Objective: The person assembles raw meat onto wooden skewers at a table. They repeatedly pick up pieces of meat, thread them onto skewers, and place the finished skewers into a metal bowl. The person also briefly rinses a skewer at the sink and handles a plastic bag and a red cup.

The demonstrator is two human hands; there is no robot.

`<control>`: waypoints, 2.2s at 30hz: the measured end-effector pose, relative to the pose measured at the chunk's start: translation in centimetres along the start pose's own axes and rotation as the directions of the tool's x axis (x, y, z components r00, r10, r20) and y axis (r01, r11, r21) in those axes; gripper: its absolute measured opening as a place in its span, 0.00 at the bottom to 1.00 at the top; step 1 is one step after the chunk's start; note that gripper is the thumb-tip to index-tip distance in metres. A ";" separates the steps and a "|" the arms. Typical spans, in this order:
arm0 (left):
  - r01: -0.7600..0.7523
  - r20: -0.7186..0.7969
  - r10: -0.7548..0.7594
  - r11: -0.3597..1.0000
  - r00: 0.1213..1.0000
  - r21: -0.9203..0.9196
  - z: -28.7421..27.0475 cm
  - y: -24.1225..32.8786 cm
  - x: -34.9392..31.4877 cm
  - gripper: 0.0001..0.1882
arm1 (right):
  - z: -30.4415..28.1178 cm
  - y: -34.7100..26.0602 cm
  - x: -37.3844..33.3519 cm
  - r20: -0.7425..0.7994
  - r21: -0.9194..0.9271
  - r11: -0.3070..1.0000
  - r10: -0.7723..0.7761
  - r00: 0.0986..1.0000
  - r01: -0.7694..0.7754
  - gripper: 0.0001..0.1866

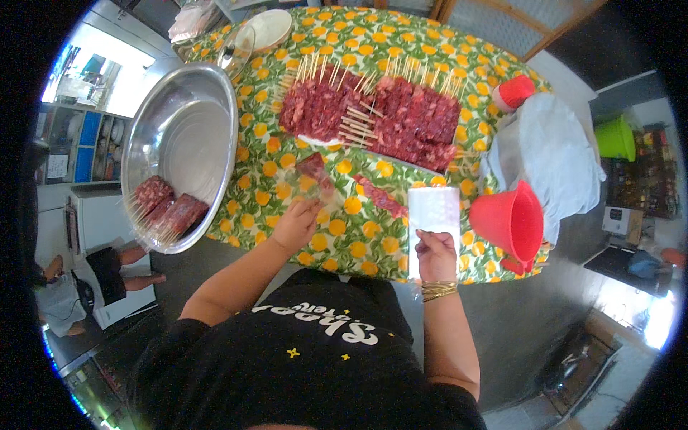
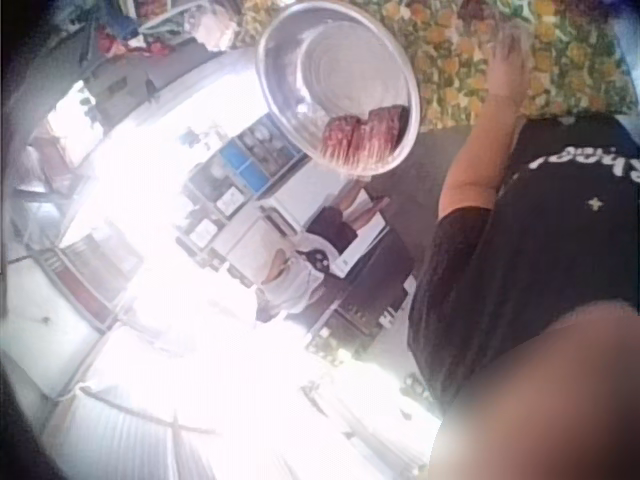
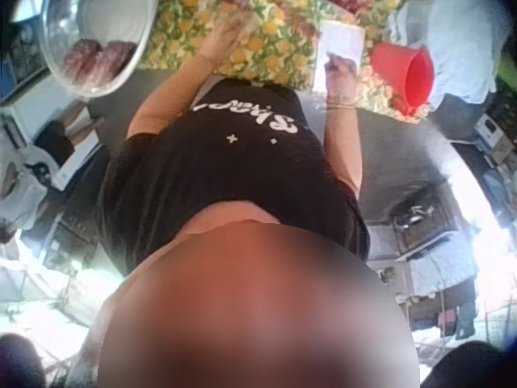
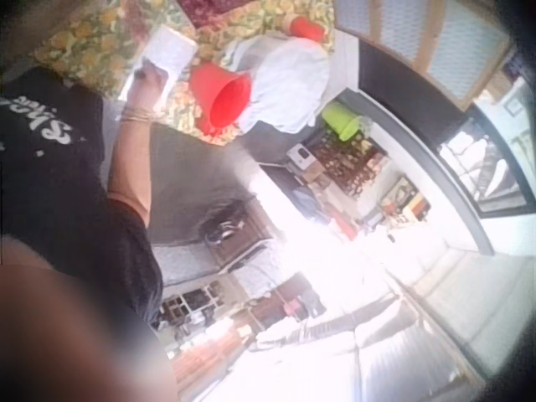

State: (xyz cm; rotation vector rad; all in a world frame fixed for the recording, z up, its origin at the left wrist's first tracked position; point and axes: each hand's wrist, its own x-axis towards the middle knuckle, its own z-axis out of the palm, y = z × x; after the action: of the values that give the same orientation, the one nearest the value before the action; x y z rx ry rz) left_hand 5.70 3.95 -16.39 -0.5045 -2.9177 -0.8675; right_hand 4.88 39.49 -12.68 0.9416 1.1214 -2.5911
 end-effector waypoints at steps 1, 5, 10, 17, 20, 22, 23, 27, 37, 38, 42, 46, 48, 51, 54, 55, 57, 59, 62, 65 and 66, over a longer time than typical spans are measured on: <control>0.032 -0.017 -0.033 0.997 0.999 -0.075 0.1 0.2 0.0 0.22 | -0.2 1.5 -0.6 -0.009 -0.010 0.999 0.045 0.999 -0.045 0.10; 0.045 -0.051 -0.051 0.994 0.997 -0.099 0.4 0.6 0.0 0.23 | -1.0 5.6 -2.2 -0.086 -0.100 0.987 0.120 0.989 -0.128 0.12; 0.038 -0.070 -0.046 0.992 0.996 -0.119 0.9 0.8 -0.2 0.19 | -1.1 9.1 -1.9 -0.108 -0.192 0.959 0.191 0.976 -0.209 0.12; 0.011 -0.025 -0.012 1.000 1.000 -0.019 2.2 0.7 -1.2 0.24 | 3.9 16.3 1.6 -0.093 -0.407 0.880 0.227 0.969 -0.245 0.13; 0.049 0.014 -0.049 0.999 0.999 0.004 2.7 0.5 -2.0 0.23 | 5.8 17.5 3.5 0.112 -0.866 0.495 0.043 0.993 0.076 0.13; 0.052 0.023 -0.052 0.999 0.998 -0.006 2.9 0.2 -2.4 0.23 | 7.1 17.2 4.8 0.253 -0.947 0.194 -0.050 0.966 0.257 0.12; 0.044 0.021 -0.044 0.999 0.999 0.001 3.0 0.1 -2.5 0.23 | 7.8 17.0 5.1 0.278 -0.952 0.117 -0.067 0.958 0.284 0.12; 0.100 0.066 -0.101 0.995 0.993 0.022 2.5 0.1 -3.3 0.22 | 9.7 13.3 5.4 0.268 -0.935 -0.219 0.072 0.961 0.278 0.11; 0.112 -0.010 -0.111 0.983 0.994 0.144 3.8 0.5 -3.8 0.20 | 22.3 1.4 20.3 0.709 -0.612 -0.648 -0.195 0.678 0.454 0.09; 0.110 -0.014 -0.109 0.983 0.994 0.146 3.8 0.6 -3.8 0.19 | 23.7 1.7 21.2 0.686 -0.582 -0.691 -0.134 0.715 0.429 0.10; 0.093 -0.012 -0.093 0.976 0.996 0.198 3.6 0.7 -3.7 0.16 | 26.8 2.7 22.3 0.554 -0.477 -0.794 0.062 0.830 0.378 0.14; 0.127 -0.007 -0.128 0.964 0.992 0.232 3.6 0.9 -3.6 0.19 | 26.1 -0.2 20.8 0.682 -0.513 -0.732 -0.030 0.731 0.449 0.12; 0.149 0.028 -0.157 0.970 0.987 0.194 3.7 1.0 -3.7 0.20 | 24.2 -3.5 18.7 0.757 -0.509 -0.704 -0.093 0.647 0.495 0.10; 0.126 0.010 -0.130 0.977 0.991 0.174 3.9 1.0 -3.5 0.20 | 18.3 -7.9 12.6 0.779 -0.627 -0.462 -0.382 0.497 0.628 0.07; 0.132 0.013 -0.136 0.980 0.991 0.147 4.0 1.4 -3.1 0.22 | 11.8 -8.4 6.3 0.564 -0.757 -0.005 -0.510 0.649 0.654 0.08; 0.149 0.023 -0.153 0.981 0.988 0.128 4.0 1.5 -2.9 0.23 | 9.7 -7.5 4.4 0.433 -0.775 0.240 -0.473 0.767 0.585 0.08; 0.179 0.007 -0.180 0.981 0.984 0.079 3.9 1.7 -2.6 0.25 | 6.1 -4.4 1.8 0.214 -0.684 0.622 -0.330 0.919 0.382 0.07; 0.203 -0.013 -0.203 0.979 0.979 0.021 3.8 2.0 -2.4 0.26 | 3.2 -0.2 0.3 0.050 -0.503 0.852 -0.142 0.989 0.147 0.04; 0.189 -0.050 -0.190 0.982 0.980 -0.027 3.9 2.2 -2.2 0.27 | 0.4 5.3 -0.5 -0.025 -0.206 0.975 0.084 0.996 -0.087 0.05; 0.148 -0.060 -0.148 0.989 0.987 -0.005 4.2 2.1 -2.1 0.28 | 0.1 9.7 1.1 -0.032 -0.194 0.964 0.180 0.983 -0.183 0.06; 0.146 -0.066 -0.146 0.989 0.987 -0.006 4.3 2.1 -2.1 0.28 | 0.4 11.0 1.7 -0.009 -0.154 0.965 0.215 0.976 -0.214 0.06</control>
State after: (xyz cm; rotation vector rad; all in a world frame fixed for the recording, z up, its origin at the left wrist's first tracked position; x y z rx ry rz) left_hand 8.54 7.27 -19.23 -0.2594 -2.9227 -0.8833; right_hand 7.54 31.57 -20.07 0.9583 1.1306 -2.2988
